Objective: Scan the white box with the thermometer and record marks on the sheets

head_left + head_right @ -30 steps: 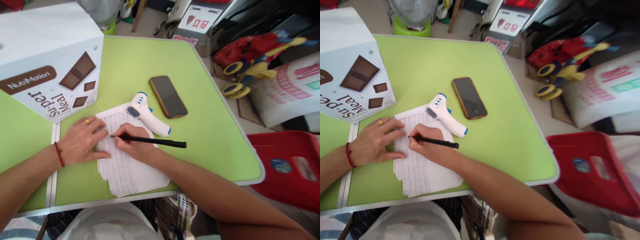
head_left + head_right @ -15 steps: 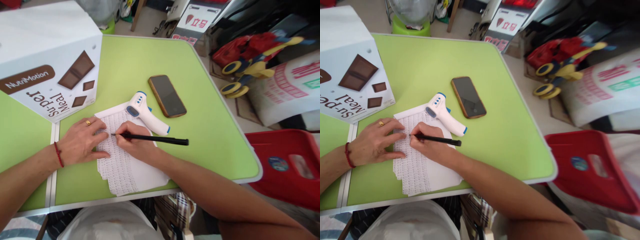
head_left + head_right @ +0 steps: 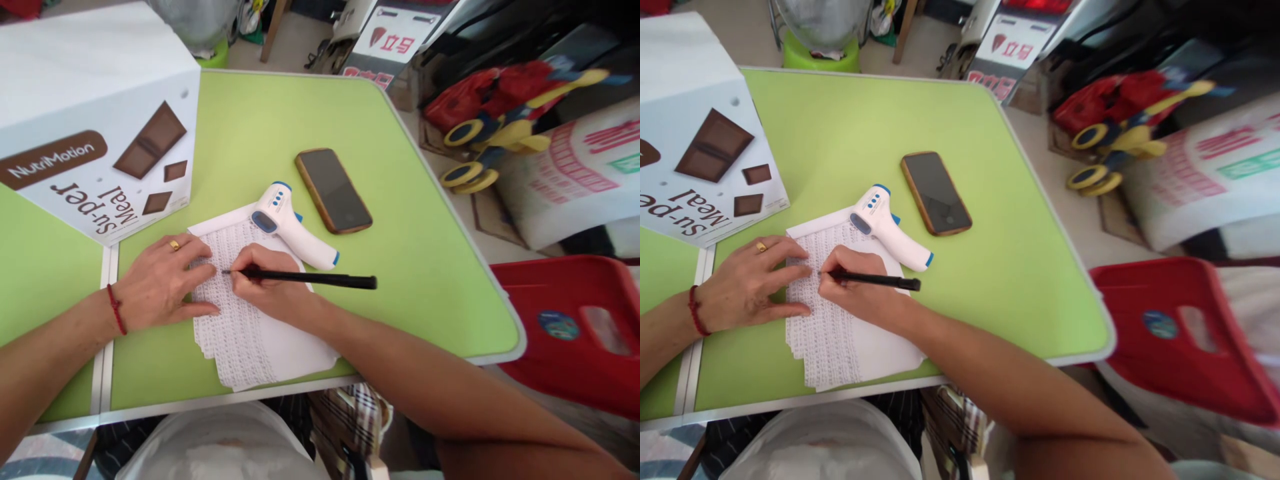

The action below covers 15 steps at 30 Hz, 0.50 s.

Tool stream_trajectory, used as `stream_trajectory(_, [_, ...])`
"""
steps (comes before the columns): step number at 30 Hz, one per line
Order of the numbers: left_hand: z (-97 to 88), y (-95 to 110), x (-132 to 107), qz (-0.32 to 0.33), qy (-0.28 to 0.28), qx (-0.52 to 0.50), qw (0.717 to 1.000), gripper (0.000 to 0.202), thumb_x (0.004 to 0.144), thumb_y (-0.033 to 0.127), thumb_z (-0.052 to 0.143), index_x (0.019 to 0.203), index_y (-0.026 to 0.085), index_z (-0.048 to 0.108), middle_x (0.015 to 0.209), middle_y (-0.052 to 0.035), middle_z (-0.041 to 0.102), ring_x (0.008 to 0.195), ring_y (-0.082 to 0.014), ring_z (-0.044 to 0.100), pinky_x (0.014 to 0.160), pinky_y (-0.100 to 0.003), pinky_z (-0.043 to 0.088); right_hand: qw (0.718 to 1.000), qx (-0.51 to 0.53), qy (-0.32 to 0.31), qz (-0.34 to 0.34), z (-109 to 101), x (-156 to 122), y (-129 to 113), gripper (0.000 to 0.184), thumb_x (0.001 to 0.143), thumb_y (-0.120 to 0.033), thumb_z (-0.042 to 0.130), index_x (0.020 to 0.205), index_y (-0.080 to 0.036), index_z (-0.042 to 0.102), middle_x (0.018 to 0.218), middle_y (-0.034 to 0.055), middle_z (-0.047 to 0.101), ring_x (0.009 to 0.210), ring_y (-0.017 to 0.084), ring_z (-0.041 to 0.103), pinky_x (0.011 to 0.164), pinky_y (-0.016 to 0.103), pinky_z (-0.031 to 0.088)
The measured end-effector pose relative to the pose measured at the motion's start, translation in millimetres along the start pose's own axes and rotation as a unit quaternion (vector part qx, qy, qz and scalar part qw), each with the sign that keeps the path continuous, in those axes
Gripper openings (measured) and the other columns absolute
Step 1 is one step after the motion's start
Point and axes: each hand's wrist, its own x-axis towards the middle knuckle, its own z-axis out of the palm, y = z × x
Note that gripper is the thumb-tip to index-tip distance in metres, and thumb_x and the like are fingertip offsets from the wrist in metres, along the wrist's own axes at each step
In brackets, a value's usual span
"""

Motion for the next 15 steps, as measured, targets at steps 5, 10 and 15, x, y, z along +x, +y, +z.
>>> stream_trajectory(5, [-0.9, 0.9, 0.5, 0.0, 0.004, 0.003, 1.0, 0.042, 0.088, 0.053, 0.062, 0.098, 0.012, 0.065, 0.105, -0.0142, 0.062, 0.095, -0.0294, 0.058, 0.084, -0.044, 0.052, 1.0, -0.014, 0.004, -0.009, -0.1, 0.0, -0.4, 0.006, 0.07, -0.017, 0.051, 0.066, -0.02, 0.052, 0.056, -0.0048, 0.054, 0.05, 0.007, 0.043, 0.048, 0.022, 0.034])
stream_trajectory(10, [-0.6, 0.8, 0.2, 0.001, 0.002, 0.003, 1.0, 0.044, 0.089, 0.054, 0.061, 0.098, 0.012, 0.065, 0.105, -0.0142, 0.062, 0.096, -0.0294, 0.058, 0.085, -0.044, 0.052, 1.0, -0.016, -0.012, -0.007, -1.7, -0.8, 0.6, 0.006, 0.069, -0.016, 0.052, 0.065, -0.02, 0.051, 0.055, -0.0057, 0.052, 0.049, 0.007, 0.041, 0.048, 0.022, 0.034])
stream_trajectory(15, [-0.4, 0.6, 0.0, -0.001, 0.0, 0.0, 1.0, 0.043, 0.089, 0.053, 0.061, 0.098, 0.012, 0.065, 0.106, -0.0143, 0.062, 0.097, -0.0292, 0.058, 0.086, -0.044, 0.051, 1.0, 0.007, 0.014, -0.009, -0.4, 0.0, 2.4, 0.005, 0.071, -0.017, 0.052, 0.067, -0.021, 0.052, 0.057, -0.005, 0.054, 0.05, 0.008, 0.043, 0.048, 0.022, 0.035])
